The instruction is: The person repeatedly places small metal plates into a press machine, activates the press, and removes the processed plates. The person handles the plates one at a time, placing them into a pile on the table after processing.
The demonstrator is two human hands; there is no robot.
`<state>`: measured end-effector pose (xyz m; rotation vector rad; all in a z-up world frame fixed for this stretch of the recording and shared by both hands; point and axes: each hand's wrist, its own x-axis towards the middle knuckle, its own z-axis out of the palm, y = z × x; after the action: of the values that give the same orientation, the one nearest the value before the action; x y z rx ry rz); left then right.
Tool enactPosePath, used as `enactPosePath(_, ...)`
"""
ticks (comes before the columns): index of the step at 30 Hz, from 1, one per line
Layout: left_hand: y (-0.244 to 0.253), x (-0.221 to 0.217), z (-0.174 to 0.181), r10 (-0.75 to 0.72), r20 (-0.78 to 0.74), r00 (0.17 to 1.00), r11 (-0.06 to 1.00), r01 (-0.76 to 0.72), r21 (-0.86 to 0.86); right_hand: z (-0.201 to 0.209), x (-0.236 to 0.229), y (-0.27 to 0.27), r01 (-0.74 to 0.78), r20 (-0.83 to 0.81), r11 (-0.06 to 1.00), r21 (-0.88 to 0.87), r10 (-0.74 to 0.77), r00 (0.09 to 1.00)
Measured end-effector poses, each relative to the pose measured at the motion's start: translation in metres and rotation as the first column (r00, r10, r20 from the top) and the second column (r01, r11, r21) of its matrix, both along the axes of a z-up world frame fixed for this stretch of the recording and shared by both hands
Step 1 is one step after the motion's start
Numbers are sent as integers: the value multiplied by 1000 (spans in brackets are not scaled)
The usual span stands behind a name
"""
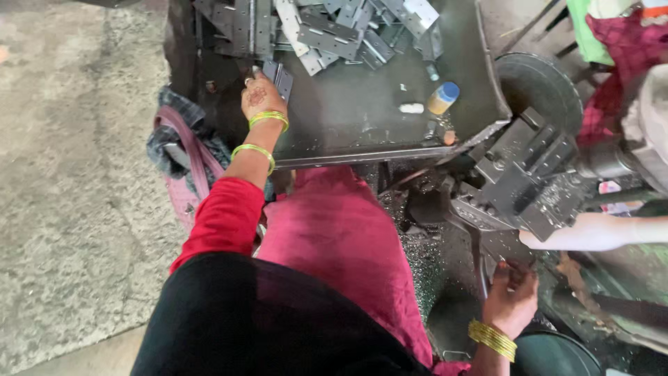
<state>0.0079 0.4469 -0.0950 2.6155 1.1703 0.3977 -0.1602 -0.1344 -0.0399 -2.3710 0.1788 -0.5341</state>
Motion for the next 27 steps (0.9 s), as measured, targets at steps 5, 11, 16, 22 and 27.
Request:
enactPosePath(5, -108, 3, 81, -628, 76, 774, 739, 624, -253, -6, -2, 7, 87, -81, 995, -44, -90, 993)
enactPosePath(11, -392, -4, 85, -752, 339, 566, 534, 824, -191, -6, 1, 7, 117, -318, 986, -118, -149, 936)
enactPosePath(16, -463, -24, 59, -874, 167, 457, 476, 874, 101, -6, 5, 8, -24, -528, 980, -195, -85, 845)
enactPosePath(22, -461, -12, 99, -866, -385, 320, 325, 944, 54, -37, 24, -15, -149, -536, 964, -222, 7, 844)
enactPosePath(27, -459, 6, 120, -888, -305, 343, 352, 936, 28, -139, -3, -6, 30, -545, 998, -58, -57, 836)
